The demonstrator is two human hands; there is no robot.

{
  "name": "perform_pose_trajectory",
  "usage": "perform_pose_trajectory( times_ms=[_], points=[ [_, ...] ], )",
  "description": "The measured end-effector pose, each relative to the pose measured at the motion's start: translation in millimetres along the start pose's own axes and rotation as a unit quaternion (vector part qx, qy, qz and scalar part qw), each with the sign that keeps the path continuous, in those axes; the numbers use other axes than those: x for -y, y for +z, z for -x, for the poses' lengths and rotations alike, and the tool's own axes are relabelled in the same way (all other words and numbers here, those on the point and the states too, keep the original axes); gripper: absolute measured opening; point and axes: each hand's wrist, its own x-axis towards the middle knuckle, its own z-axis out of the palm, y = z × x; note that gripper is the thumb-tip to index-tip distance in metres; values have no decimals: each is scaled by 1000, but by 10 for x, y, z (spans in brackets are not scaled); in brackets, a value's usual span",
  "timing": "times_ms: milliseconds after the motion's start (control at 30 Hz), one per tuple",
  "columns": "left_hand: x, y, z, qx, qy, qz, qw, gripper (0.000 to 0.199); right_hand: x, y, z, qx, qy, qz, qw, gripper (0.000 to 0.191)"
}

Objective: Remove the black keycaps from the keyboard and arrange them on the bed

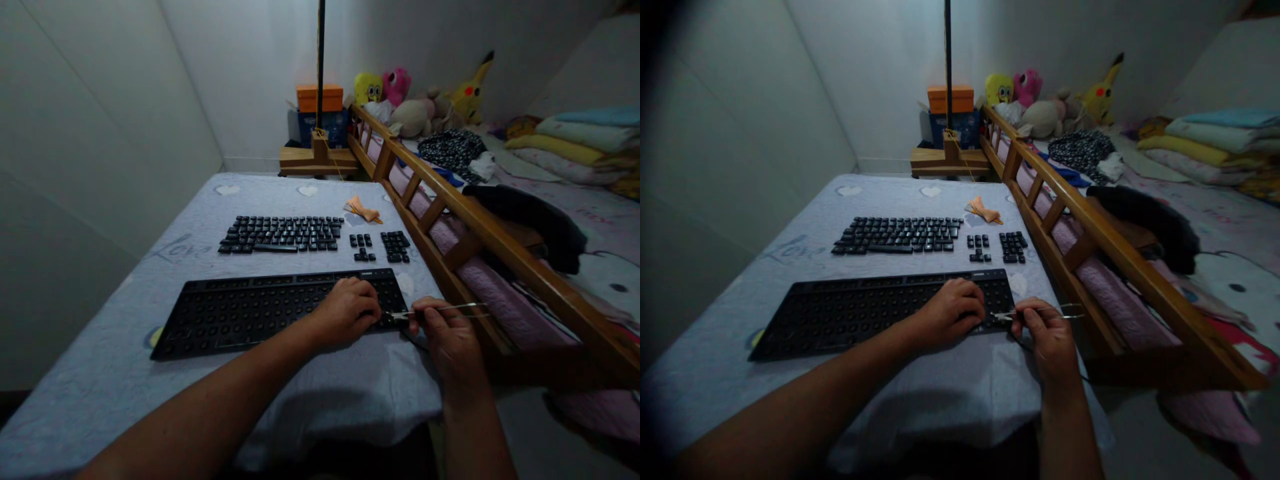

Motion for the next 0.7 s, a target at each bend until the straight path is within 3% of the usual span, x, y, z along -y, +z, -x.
perform_pose_trajectory(
  times_ms=[200, 700],
  points=[
    [-21, 107, -39, 0, -3, -24, 1000, 10, 11, 9, -4, -15, 5, -23, 1000, 13],
    [-35, 68, -34, 1, 8, -77, 997, 13, 16, -5, -17, -19, 1, -47, 999, 15]
  ],
)
